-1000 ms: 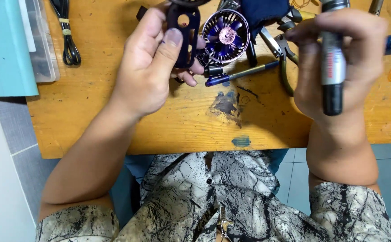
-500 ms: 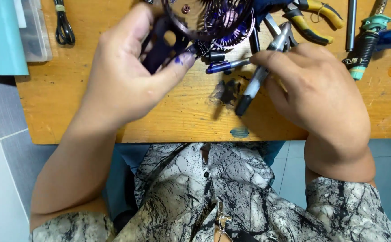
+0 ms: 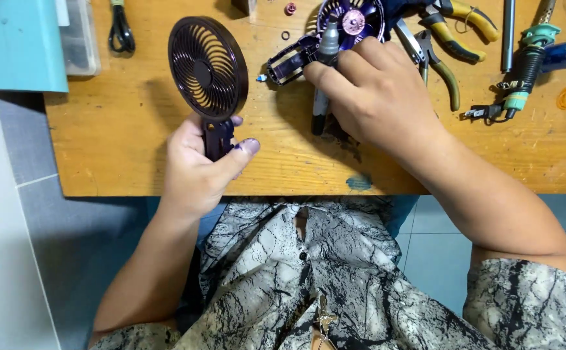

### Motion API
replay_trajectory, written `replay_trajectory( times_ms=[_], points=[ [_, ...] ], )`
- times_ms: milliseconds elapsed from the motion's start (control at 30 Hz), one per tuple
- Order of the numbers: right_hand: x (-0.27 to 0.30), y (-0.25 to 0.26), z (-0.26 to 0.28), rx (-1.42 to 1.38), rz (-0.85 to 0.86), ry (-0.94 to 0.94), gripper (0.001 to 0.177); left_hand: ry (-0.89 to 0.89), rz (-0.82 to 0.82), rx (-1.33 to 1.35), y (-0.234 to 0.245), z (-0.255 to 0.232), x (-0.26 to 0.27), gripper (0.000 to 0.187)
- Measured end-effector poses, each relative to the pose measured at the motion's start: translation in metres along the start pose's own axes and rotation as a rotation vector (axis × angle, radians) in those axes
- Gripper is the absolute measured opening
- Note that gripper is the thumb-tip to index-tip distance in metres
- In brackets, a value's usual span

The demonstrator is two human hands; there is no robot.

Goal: Marking components of a disassembled portable fan with a permanent marker for identification or repair purposes.

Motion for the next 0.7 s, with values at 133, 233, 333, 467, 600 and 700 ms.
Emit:
replay_trajectory(
  times_ms=[133, 233, 333, 467, 600, 700],
  points=[
    [-0.005, 0.005, 0.002, -0.023, -0.02, -0.048, 0.03, -0.049, 0.021, 0.038, -0.007, -0.004, -0.005, 0.021],
    [-0.002, -0.001, 0.0, -0.015, -0.003, -0.079, 0.035, -0.061, 0.067, 0.149, -0.021, 0.0, -0.013, 0.019],
    [0.008, 0.007, 0.006, -0.036, -0.088, -0.042, 0.031, -0.062, 0.068, 0.157, -0.035, -0.005, -0.016, 0.022],
    [0.032, 0.014, 0.01, -0.514, -0.15, -0.034, 0.045, -0.194, 0.164, 0.118, -0.062, -0.022, -0.025, 0.019],
    [0.057, 0.014, 0.018, -0.682, -0.489, -0.208, 0.046, -0.251, 0.195, 0.346, -0.088, -0.006, -0.034, 0.034],
    [0.06, 0.028, 0.016, -0.756, -0.559, -0.191, 0.039, -0.226, 0.223, 0.45, -0.103, 0.003, -0.04, 0.032]
  ],
)
Point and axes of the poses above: each hand's wrist, its own x-axis away from the middle knuckle, its own y-axis out of the back of the hand, z = x × y, the point moved 8 cm from there along -x, towards the middle knuckle, and after that the axes turned 8 degrees about z, right-handed, at the moved point
